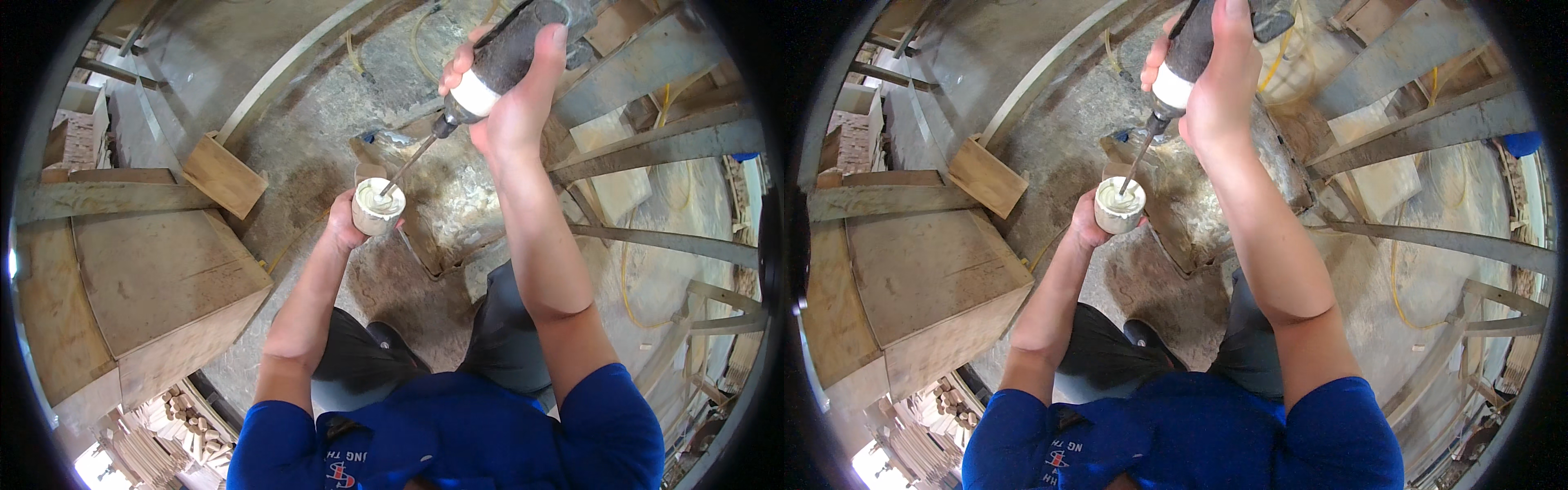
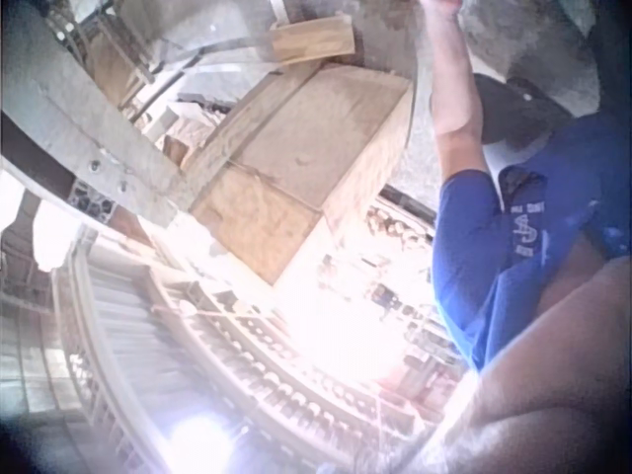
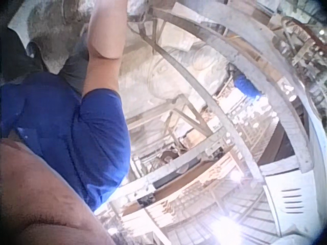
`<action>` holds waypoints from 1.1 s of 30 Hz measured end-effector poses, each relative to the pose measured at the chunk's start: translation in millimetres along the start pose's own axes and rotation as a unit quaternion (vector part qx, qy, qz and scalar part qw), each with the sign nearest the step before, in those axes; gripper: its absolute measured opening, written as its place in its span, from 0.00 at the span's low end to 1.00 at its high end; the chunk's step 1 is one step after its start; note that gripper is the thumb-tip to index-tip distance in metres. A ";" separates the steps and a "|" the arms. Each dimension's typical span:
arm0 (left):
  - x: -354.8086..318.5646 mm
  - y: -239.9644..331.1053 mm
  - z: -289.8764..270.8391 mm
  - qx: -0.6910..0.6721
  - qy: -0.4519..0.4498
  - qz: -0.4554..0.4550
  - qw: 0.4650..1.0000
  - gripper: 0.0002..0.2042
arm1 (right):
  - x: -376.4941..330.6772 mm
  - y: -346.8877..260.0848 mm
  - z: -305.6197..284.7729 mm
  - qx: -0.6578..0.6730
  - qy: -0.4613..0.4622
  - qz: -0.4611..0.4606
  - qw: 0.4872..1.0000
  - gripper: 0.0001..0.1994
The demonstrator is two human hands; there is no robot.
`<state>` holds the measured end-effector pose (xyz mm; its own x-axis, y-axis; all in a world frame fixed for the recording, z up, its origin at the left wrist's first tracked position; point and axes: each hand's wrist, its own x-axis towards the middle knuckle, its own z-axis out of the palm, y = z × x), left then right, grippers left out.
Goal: The person pours a white liquid from a large plastic container into a small cup, then uses a wooden stick to stir the mixture. Finally, they use a power drill with a mixing attachment to blend the contents of the cup thoroughly.
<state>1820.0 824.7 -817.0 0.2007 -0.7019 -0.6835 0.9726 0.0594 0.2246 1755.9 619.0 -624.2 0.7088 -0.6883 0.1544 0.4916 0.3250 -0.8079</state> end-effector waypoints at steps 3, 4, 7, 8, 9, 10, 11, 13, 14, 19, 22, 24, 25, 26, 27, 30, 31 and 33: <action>-0.1 4.6 -1.3 -0.039 0.033 0.021 0.999 0.22 | -3.0 3.9 3.1 -0.020 -0.021 -0.022 0.999 0.35; -0.8 4.1 -2.0 -0.041 0.037 0.030 0.998 0.22 | -5.0 4.2 3.3 -0.010 -0.028 -0.015 0.999 0.35; -0.4 6.5 -1.6 -0.058 0.045 0.058 0.996 0.23 | -7.6 5.5 5.0 0.000 -0.041 -0.013 0.999 0.35; -0.7 6.5 -1.1 -0.066 0.048 0.066 0.994 0.23 | -8.0 6.0 5.3 0.000 -0.044 -0.017 0.999 0.35; -0.4 7.5 -0.3 -0.068 0.049 0.063 0.994 0.22 | -8.2 6.2 5.9 0.000 -0.046 -0.020 0.999 0.35; -0.4 8.8 -0.2 -0.071 0.050 0.061 0.994 0.22 | -8.8 6.8 6.7 0.000 -0.048 -0.023 0.999 0.35; -0.5 9.2 -0.2 -0.074 0.052 0.059 0.994 0.22 | -9.8 7.1 7.3 0.009 -0.047 -0.020 0.999 0.35; -0.9 6.7 -0.3 -0.062 0.059 0.053 0.995 0.22 | -11.4 7.0 8.7 0.028 -0.044 -0.015 0.999 0.35; -1.2 5.9 -0.7 -0.055 0.062 0.050 0.995 0.22 | -11.6 7.3 9.7 0.025 -0.044 -0.014 0.999 0.35; -3.1 4.4 -4.2 -0.049 0.056 0.041 0.996 0.21 | -11.3 6.7 12.5 -0.004 -0.080 -0.054 0.995 0.34; -2.9 2.9 -0.4 -0.022 0.080 0.045 0.996 0.21 | -14.0 2.6 10.7 -0.001 -0.040 -0.027 0.999 0.34; 1.1 -2.8 -1.1 -0.008 0.066 0.057 0.996 0.21 | -17.5 4.1 13.6 0.034 -0.039 0.009 0.999 0.34; -0.4 -3.9 -15.2 -0.011 0.039 0.063 0.997 0.22 | -18.1 5.2 15.5 0.035 -0.038 0.025 0.998 0.34; -0.4 -5.4 -9.9 -0.029 0.000 0.033 0.999 0.21 | -18.6 3.1 12.8 0.018 -0.027 0.016 0.999 0.33; -4.5 -5.1 -6.1 -0.018 0.020 0.013 1.000 0.21 | -19.9 7.3 16.2 0.012 -0.024 0.012 1.000 0.32; -24.1 5.8 -26.5 0.063 0.029 -0.017 0.997 0.20 | -22.5 16.8 30.6 0.024 -0.008 -0.010 1.000 0.30; -24.8 6.9 -20.8 0.056 0.050 -0.034 0.997 0.20 | -21.4 13.4 32.0 0.021 0.002 -0.018 1.000 0.30; -29.3 3.6 -10.1 0.080 0.083 -0.019 0.993 0.19 | -22.0 5.9 30.8 0.019 0.006 -0.024 1.000 0.30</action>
<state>1818.8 852.7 -803.2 0.1939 -0.5739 -0.7957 0.9517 -0.0869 0.2946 1758.8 656.0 -614.8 0.6780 -0.7110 0.1866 0.5442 0.3148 -0.7777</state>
